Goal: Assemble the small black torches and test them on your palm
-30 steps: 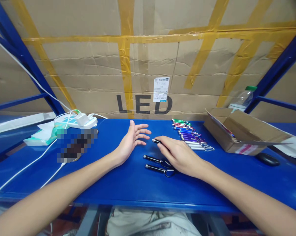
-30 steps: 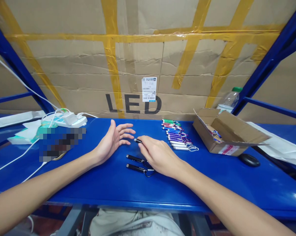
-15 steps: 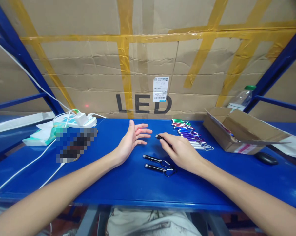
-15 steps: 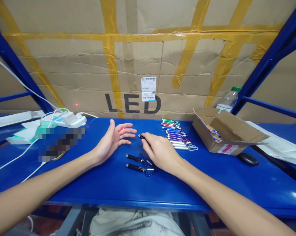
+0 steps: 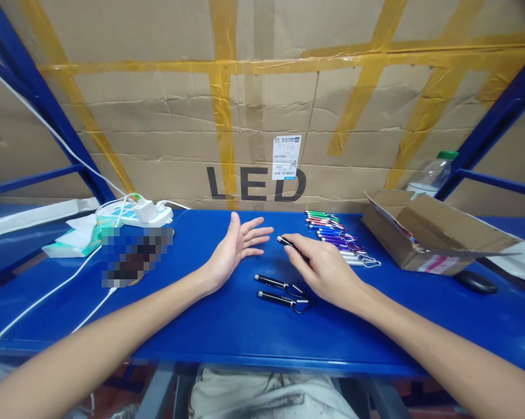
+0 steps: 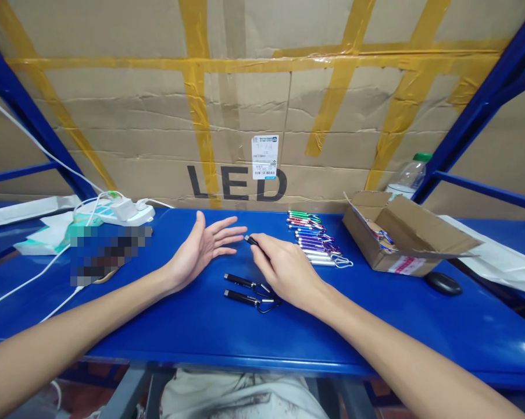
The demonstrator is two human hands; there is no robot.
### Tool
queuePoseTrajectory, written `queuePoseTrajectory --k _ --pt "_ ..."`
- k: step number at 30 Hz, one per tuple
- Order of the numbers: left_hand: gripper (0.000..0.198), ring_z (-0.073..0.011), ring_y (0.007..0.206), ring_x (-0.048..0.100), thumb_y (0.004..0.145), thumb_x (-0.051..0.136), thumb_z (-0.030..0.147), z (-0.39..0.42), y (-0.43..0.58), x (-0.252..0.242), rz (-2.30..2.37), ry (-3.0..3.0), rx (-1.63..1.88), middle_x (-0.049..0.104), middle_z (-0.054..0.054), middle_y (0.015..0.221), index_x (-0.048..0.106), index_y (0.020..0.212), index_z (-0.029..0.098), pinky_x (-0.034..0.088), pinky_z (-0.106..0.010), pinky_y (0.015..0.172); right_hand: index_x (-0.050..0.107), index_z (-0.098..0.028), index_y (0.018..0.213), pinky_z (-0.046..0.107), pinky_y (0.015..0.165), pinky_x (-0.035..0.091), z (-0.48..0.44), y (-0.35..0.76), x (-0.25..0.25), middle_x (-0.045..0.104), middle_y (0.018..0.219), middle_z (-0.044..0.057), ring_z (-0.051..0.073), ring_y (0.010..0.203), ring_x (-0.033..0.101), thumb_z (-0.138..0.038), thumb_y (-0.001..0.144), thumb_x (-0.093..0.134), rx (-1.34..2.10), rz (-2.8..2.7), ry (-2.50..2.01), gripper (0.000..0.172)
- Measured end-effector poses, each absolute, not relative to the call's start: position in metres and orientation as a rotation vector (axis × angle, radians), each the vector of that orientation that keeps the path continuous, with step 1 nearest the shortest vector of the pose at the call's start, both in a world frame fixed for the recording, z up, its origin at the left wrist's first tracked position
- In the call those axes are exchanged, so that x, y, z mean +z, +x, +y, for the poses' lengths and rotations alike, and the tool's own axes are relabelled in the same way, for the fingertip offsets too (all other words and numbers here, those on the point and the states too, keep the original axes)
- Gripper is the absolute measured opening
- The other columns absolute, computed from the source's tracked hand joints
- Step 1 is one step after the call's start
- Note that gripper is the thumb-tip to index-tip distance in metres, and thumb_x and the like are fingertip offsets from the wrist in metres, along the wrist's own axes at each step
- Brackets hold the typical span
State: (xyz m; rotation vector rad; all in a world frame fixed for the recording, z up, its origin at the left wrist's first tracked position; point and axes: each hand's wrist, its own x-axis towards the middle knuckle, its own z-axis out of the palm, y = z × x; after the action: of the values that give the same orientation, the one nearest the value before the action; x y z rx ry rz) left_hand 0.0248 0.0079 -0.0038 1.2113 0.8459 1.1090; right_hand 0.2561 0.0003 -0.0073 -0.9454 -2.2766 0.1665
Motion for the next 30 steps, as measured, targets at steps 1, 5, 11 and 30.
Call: queuePoseTrajectory --k 1,5,11,30 --pt "0.087 -0.0349 0.143 0.058 0.101 0.028 0.084 0.0079 0.0248 -0.0037 0.846 1.214 1.103 0.066 -0.017 0.15 0.058 0.154 0.022 0.049 -0.045 0.107 0.066 -0.021 0.13 0.038 0.088 0.056 0.0007 0.2562 -0.0076 0.079 0.122 0.011 0.027 0.105 0.076 -0.03 0.114 0.043 0.165 -2.28 -0.949 0.03" --pt "0.088 -0.034 0.143 0.058 0.102 0.023 0.083 0.008 0.025 -0.0033 0.862 1.219 1.089 0.065 -0.016 0.153 0.056 0.157 0.021 0.048 -0.045 0.109 0.065 -0.02 0.13 0.038 0.086 0.056 0.001 0.2564 -0.009 0.079 0.12 0.012 0.027 0.102 0.076 -0.03 0.114 0.042 0.161 -2.309 -0.956 0.03" --pt "0.089 -0.0343 0.142 0.058 0.101 0.026 0.085 0.0077 0.0253 -0.0034 0.859 1.217 1.089 0.066 -0.017 0.151 0.057 0.155 0.021 0.049 -0.044 0.107 0.065 -0.021 0.129 0.034 0.077 0.051 0.0002 0.2561 -0.0084 0.08 0.108 0.009 0.024 0.091 0.076 -0.03 0.114 0.043 0.164 -2.322 -1.016 0.028" --pt "0.09 -0.036 0.142 0.057 0.103 0.022 0.081 0.0059 0.0265 -0.0017 0.872 1.245 1.076 0.062 -0.019 0.155 0.049 0.159 0.017 0.048 -0.047 0.109 0.066 -0.019 0.123 0.032 0.073 0.045 0.0003 0.2549 -0.007 0.08 0.103 0.009 0.024 0.087 0.076 -0.029 0.113 0.041 0.159 -2.495 -1.09 0.028"
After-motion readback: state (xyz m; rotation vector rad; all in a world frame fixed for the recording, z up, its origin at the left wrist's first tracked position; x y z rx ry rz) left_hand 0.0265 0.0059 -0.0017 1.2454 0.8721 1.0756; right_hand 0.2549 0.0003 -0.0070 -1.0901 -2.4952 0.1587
